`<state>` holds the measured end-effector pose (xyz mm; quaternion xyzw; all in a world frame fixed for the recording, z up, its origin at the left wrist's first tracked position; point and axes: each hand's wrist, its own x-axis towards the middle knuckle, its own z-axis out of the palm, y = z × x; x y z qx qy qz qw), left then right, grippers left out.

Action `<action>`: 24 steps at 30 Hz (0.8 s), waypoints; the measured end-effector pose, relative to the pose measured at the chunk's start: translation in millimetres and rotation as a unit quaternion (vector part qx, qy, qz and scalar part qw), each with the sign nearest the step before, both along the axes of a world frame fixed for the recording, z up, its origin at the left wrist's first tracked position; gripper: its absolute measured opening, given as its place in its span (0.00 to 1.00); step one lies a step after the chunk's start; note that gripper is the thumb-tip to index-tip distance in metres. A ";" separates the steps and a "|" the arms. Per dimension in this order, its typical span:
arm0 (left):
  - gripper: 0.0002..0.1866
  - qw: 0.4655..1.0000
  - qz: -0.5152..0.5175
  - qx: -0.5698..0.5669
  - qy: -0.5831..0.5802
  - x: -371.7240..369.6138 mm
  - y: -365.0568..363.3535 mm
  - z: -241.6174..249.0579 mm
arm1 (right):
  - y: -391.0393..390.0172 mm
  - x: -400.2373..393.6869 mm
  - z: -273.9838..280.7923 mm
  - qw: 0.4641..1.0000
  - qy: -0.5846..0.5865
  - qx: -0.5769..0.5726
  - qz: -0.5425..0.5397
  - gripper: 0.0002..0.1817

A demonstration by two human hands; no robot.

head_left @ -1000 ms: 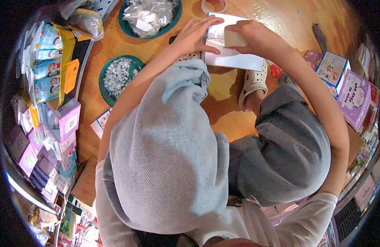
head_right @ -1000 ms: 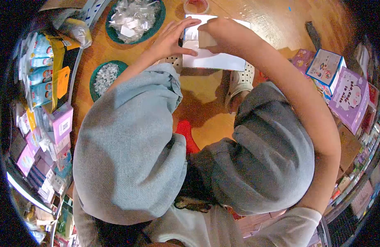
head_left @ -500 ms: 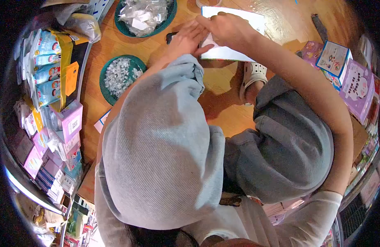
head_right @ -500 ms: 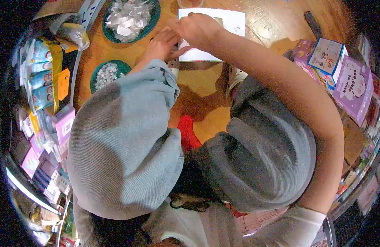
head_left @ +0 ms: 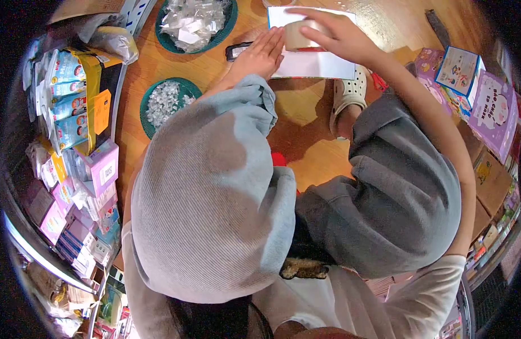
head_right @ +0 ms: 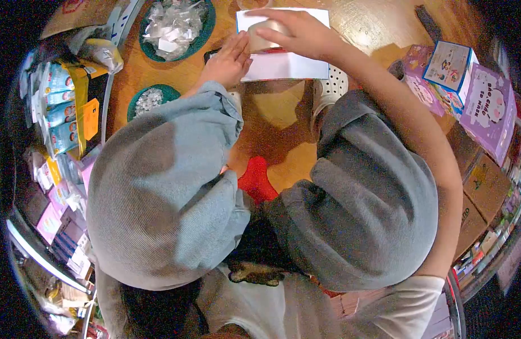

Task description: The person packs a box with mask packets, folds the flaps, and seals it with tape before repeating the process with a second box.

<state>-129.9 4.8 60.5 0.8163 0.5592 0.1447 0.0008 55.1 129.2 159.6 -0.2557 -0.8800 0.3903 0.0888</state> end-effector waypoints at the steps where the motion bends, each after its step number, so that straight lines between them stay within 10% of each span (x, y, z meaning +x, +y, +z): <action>1: 0.20 1.000 -0.005 -0.001 0.010 0.1 1.1 0.1 | -3.2 6.6 -0.1 0.993 0.005 -0.099 -0.067 0.18; 7: 0.24 0.999 -0.030 -0.001 0.025 -4.1 0.8 -4.2 | -5.6 28.8 -37.6 0.927 0.092 -0.330 -0.150 0.29; 24: 0.28 0.998 -0.056 -0.027 -0.009 -9.7 1.3 -6.9 | 19.7 58.5 -15.5 0.995 -0.052 0.008 -0.088 0.28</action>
